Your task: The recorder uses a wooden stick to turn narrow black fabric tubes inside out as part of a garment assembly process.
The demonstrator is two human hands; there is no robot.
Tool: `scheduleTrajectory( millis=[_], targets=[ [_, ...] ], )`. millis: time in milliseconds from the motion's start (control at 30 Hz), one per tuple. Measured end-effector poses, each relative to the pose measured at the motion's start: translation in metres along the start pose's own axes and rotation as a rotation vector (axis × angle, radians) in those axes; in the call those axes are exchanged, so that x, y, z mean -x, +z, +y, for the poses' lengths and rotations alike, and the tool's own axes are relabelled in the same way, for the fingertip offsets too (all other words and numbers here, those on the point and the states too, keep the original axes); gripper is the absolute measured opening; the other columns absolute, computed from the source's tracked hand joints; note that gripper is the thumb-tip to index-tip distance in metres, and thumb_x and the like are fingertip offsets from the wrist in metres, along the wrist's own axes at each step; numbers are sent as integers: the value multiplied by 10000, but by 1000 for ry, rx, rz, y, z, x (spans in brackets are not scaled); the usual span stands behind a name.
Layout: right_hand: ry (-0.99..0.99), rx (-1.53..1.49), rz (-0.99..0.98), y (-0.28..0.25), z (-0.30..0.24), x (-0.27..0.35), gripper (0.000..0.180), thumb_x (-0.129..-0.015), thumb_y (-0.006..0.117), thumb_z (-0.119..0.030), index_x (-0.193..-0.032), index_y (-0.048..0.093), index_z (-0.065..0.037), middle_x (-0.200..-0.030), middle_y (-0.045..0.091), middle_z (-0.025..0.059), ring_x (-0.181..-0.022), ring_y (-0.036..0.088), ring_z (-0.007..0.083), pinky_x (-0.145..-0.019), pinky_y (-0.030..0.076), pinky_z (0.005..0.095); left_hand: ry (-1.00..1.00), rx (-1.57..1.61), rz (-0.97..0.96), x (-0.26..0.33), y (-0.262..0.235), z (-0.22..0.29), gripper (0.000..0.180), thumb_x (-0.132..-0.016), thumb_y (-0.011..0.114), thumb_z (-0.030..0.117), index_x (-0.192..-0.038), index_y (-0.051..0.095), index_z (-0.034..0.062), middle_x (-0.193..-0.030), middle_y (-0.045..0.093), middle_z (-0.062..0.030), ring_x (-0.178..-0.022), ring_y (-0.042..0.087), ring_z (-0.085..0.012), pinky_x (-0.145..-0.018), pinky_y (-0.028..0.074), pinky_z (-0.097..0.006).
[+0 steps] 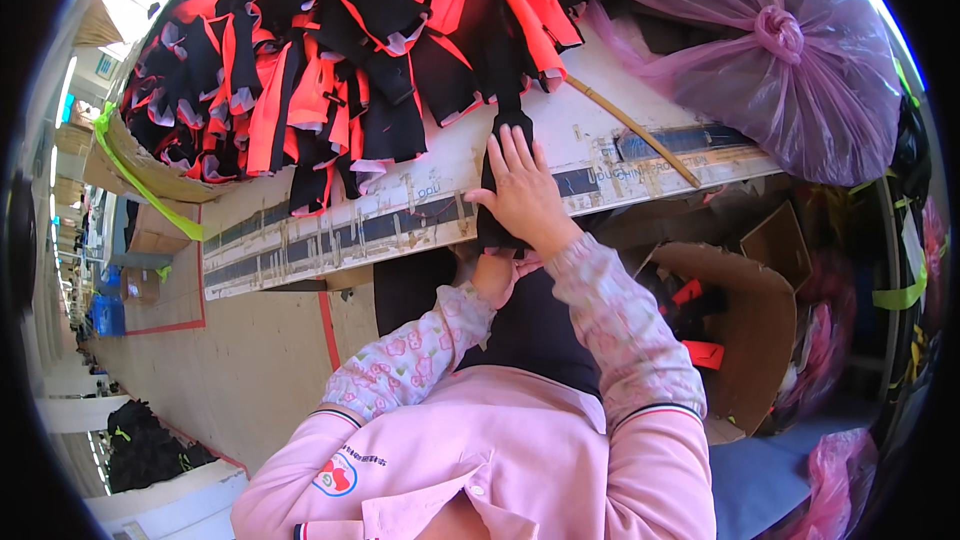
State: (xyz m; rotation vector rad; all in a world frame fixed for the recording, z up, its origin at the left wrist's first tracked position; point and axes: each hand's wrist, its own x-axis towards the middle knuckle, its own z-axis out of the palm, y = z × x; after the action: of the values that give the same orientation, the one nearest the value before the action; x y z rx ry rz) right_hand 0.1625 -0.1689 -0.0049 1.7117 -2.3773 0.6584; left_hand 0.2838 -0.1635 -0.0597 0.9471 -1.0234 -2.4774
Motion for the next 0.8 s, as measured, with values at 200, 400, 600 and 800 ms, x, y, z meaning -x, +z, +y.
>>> scheduleTrajectory(
  millis=[200, 400, 600, 800],
  targets=[
    [-10, -109, -153, 9, 26, -4, 725, -824, 546, -477, -1357, 348, -29, -1432, 292, 179, -1347, 231, 320, -1071, 213, 485, -119, -8, -59, 5, 1, 16, 279, -967, 327, 154, -1153, 488, 22, -1046, 595, -185, -885, 637, -319, -816, 530, -444],
    [459, 525, 137, -45, 165, 29, 371, -765, 596, -108, -1124, 504, -109, -1026, 570, 119, -983, 561, 305, -808, 434, 493, -161, 32, -120, -4, -5, 11, 295, -974, 312, 154, -1188, 457, 13, -1047, 594, -200, -889, 638, -319, -844, 524, -428],
    [435, 630, -147, -61, 191, 54, 196, -802, 586, -190, -961, 535, -87, -962, 564, 104, -900, 598, 296, -745, 492, 435, -66, 132, -144, -8, -1, 5, 299, -986, 306, 170, -1194, 449, 9, -1075, 581, -196, -950, 618, -313, -863, 518, -421],
    [315, 496, -110, -77, 189, 63, 118, -804, 561, -93, -905, 529, -43, -900, 552, 147, -878, 586, 346, -704, 507, 429, -53, 140, -150, -7, -1, 5, 306, -988, 304, 177, -1204, 431, 1, -1092, 566, -207, -965, 609, -335, -880, 506, -441]
  ],
)
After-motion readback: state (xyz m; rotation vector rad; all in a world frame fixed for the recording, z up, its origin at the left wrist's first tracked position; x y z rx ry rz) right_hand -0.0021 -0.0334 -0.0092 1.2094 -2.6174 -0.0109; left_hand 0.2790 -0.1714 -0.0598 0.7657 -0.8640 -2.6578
